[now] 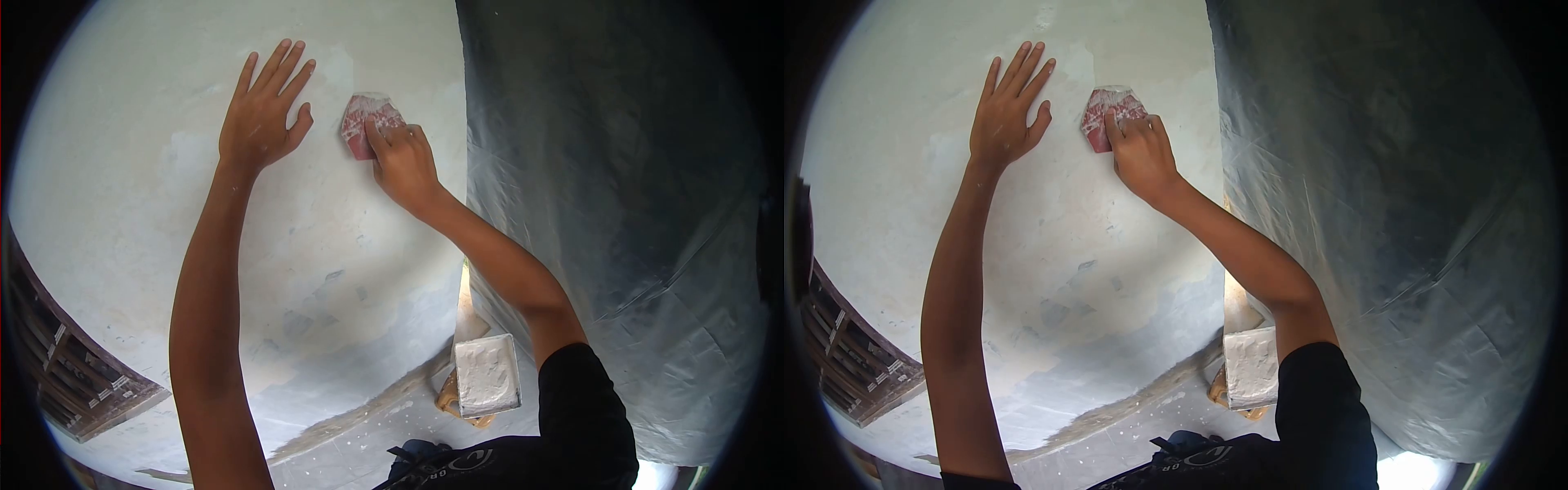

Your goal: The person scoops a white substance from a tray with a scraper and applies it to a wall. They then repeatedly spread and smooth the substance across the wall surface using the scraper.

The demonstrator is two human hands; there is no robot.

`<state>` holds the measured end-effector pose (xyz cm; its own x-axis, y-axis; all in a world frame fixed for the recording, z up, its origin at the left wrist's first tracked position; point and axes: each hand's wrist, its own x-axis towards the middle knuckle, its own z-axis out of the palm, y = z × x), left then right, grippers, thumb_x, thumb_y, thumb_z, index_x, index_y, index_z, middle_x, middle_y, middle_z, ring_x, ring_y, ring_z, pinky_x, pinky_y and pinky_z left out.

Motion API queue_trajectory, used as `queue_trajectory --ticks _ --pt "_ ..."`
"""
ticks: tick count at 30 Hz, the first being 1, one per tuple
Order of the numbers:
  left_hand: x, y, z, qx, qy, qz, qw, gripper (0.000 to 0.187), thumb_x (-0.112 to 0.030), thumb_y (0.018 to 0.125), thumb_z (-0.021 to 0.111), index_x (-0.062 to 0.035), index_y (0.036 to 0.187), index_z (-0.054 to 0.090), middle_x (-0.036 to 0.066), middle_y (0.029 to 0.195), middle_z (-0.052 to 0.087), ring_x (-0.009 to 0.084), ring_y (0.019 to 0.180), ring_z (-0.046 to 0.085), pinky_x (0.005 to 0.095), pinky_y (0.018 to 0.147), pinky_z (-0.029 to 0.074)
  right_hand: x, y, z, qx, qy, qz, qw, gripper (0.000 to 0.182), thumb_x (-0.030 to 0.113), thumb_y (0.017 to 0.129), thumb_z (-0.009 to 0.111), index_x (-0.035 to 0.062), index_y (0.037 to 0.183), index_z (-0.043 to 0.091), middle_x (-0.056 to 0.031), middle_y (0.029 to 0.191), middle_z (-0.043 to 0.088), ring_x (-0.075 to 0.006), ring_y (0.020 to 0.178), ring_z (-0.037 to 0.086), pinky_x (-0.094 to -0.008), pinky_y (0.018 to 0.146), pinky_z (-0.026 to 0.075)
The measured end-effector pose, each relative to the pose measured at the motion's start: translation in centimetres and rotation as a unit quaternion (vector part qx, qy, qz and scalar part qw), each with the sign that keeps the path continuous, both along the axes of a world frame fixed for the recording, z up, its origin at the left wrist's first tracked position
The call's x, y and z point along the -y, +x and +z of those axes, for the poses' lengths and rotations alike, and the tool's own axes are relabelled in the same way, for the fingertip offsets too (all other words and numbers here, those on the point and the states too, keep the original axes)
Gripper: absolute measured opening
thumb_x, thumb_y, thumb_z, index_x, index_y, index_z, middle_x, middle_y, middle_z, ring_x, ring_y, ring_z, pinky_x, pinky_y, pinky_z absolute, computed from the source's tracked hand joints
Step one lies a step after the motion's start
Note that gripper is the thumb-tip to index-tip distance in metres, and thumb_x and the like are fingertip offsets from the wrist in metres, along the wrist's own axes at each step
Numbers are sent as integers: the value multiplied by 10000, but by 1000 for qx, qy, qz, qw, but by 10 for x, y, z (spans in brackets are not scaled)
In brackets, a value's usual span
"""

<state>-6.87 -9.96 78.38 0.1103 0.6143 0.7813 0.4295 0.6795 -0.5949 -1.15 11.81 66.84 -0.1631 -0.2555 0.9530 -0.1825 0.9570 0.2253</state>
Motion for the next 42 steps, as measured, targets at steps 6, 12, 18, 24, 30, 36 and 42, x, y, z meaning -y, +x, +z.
queue_trajectory --ticks 6,12,18,24,30,36,42 --pt "0 1 0 2 -4 -4 1000 572 -213 889 594 -166 1456 532 26 1589 413 194 1491 330 465 1243 226 -9 7 48 -65 -32 65 995 532 -48 682 701 -16 1212 662 -90 748 605 -262 735 592 -386 744 436" --pt "0 2 -1 9 -1 -12 1000 595 -152 868 596 -157 1459 527 33 1591 411 206 1491 335 480 1236 235 -19 -19 51 -75 -22 -17 997 534 -60 688 709 13 1215 664 -87 733 599 -268 699 585 -383 765 466" --pt "0 1 1 3 -1 -9 1000 590 -159 876 593 -165 1462 525 30 1590 412 203 1491 335 480 1236 235 5 21 -12 71 -23 98 992 547 -61 673 689 -44 1218 654 -114 759 613 -272 739 599 -393 768 454" --pt "1 0 0 8 -3 -9 1000 603 -155 877 592 -170 1475 510 32 1594 406 205 1494 329 485 1238 226 -20 -12 91 -71 -73 68 992 553 -73 684 673 -42 1235 644 -135 753 621 -316 742 613 -421 741 470" --pt "1 -1 1 4 0 -3 1000 605 -150 877 590 -181 1476 509 22 1600 398 199 1497 323 486 1242 220 -17 -22 52 -22 -31 2 999 516 -89 724 604 -142 1237 589 -174 753 637 -339 700 628 -444 654 469" --pt "1 -2 1 -26 4 16 1000 539 -257 901 595 -179 1433 559 22 1573 437 186 1482 346 459 1243 232 6 52 -7 163 -206 187 947 434 -108 763 593 -78 1193 650 -194 855 703 -293 781 687 -357 718 506" --pt "1 -2 0 -11 3 3 1000 555 -212 900 588 -180 1452 539 19 1586 418 189 1489 335 467 1244 226 -17 88 15 278 -502 550 606 164 -30 860 648 -24 1020 684 -67 941 697 -124 794 649 -319 677 596"
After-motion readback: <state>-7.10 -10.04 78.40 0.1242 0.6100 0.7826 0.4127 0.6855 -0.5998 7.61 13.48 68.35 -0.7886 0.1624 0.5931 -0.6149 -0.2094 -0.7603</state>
